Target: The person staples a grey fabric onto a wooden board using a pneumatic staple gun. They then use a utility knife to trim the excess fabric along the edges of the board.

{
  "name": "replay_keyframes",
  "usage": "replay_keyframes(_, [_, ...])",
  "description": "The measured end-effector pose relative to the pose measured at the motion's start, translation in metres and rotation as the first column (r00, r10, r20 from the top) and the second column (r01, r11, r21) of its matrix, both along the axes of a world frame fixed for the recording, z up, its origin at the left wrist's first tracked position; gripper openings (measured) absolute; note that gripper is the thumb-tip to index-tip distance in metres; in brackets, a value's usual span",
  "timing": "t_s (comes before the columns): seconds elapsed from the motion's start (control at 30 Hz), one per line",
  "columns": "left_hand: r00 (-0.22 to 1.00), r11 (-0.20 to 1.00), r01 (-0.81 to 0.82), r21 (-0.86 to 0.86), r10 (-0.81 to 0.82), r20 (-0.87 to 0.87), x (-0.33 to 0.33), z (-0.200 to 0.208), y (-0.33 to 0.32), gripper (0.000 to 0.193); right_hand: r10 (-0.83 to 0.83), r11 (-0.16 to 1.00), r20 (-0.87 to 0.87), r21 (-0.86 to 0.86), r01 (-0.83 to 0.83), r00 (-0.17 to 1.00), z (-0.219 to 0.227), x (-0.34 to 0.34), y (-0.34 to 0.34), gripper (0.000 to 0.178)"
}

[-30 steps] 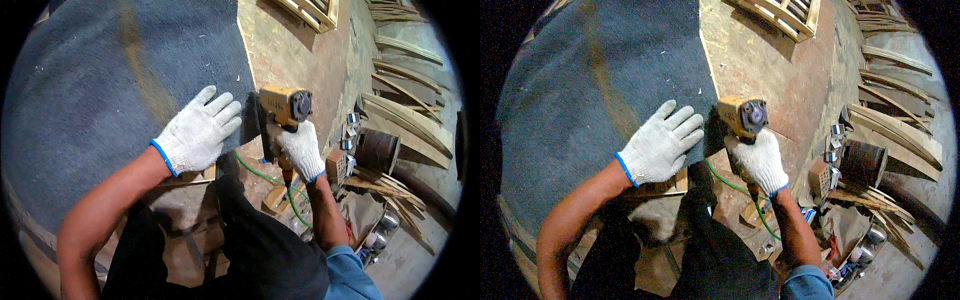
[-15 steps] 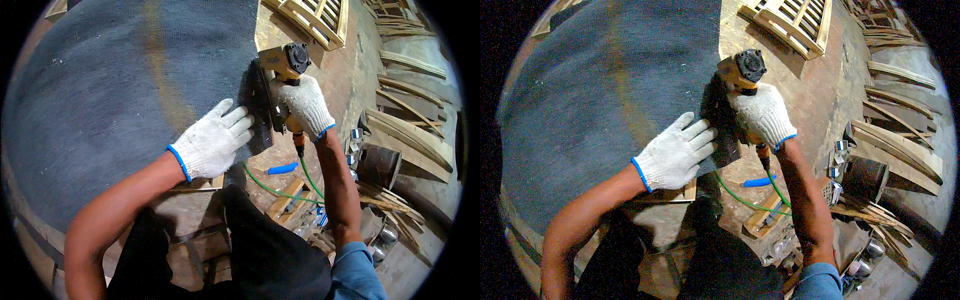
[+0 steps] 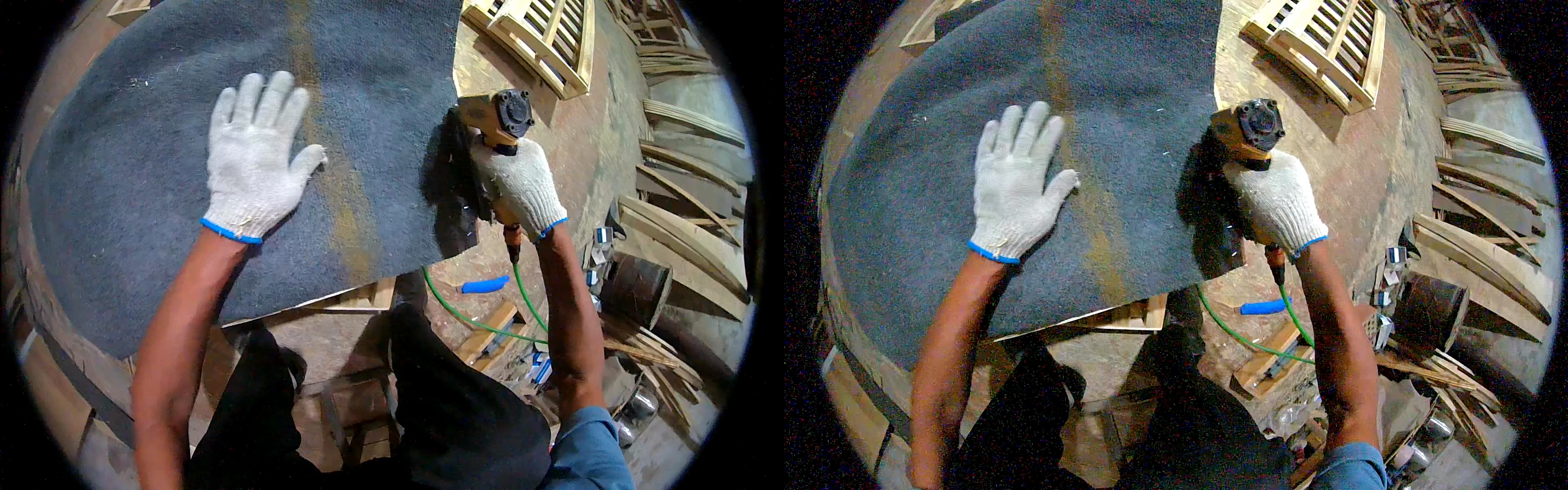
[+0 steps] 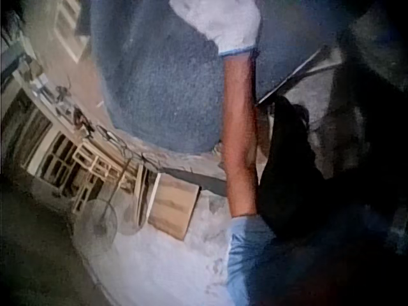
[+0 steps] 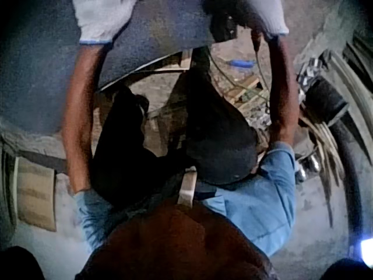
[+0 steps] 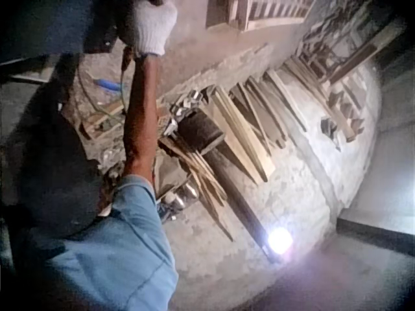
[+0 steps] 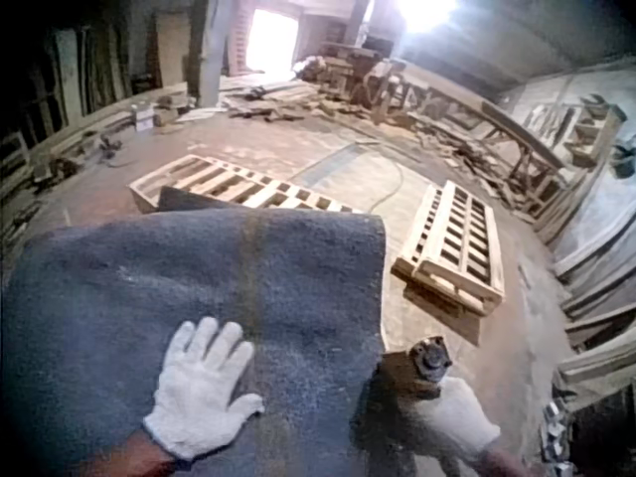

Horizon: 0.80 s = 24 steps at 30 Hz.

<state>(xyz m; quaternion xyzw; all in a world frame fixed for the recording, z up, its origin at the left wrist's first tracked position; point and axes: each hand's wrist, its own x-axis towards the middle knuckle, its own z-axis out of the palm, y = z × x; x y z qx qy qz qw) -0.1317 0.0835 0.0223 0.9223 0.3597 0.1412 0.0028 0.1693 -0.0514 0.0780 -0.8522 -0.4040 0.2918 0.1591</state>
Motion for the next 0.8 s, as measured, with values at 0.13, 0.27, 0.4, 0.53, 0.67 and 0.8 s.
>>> replay_keyframes(0.13, [0.993,0.995,-0.1,-0.011,0.099,-0.058,-0.007,0.0,-0.002,0.07,0.024,0.999,-0.035,0.022,-0.023,0.999,-0.001,0.0,0.002,0.033])
replay_keyframes(0.27, [0.996,0.996,-0.081,-0.035,0.079,-0.049,-0.007,0.0,0.0,0.073,-0.035,0.998,-0.068,-0.049,0.032,0.997,0.008,0.002,0.004,0.035])
replay_keyframes(0.4, [0.996,0.995,-0.082,-0.063,0.079,-0.035,-0.008,0.001,0.002,0.072,0.04,0.995,-0.193,-0.087,-0.058,0.98,0.024,-0.013,0.02,0.031])
replay_keyframes(0.53, [0.997,0.998,-0.068,-0.013,0.069,0.031,-0.007,-0.002,0.004,0.067,0.153,0.986,-0.299,0.115,-0.123,0.942,0.02,-0.026,0.056,0.023])
replay_keyframes(0.67, [0.997,0.998,-0.057,-0.005,0.057,0.055,-0.005,0.0,0.01,0.058,0.169,0.982,-0.377,0.142,-0.123,0.911,0.013,-0.028,0.097,0.032])
replay_keyframes(0.8, [0.988,0.949,-0.132,-0.288,0.102,-0.115,0.01,0.02,0.022,0.051,0.271,0.953,-0.351,0.227,-0.199,0.896,0.003,-0.017,0.107,0.036])
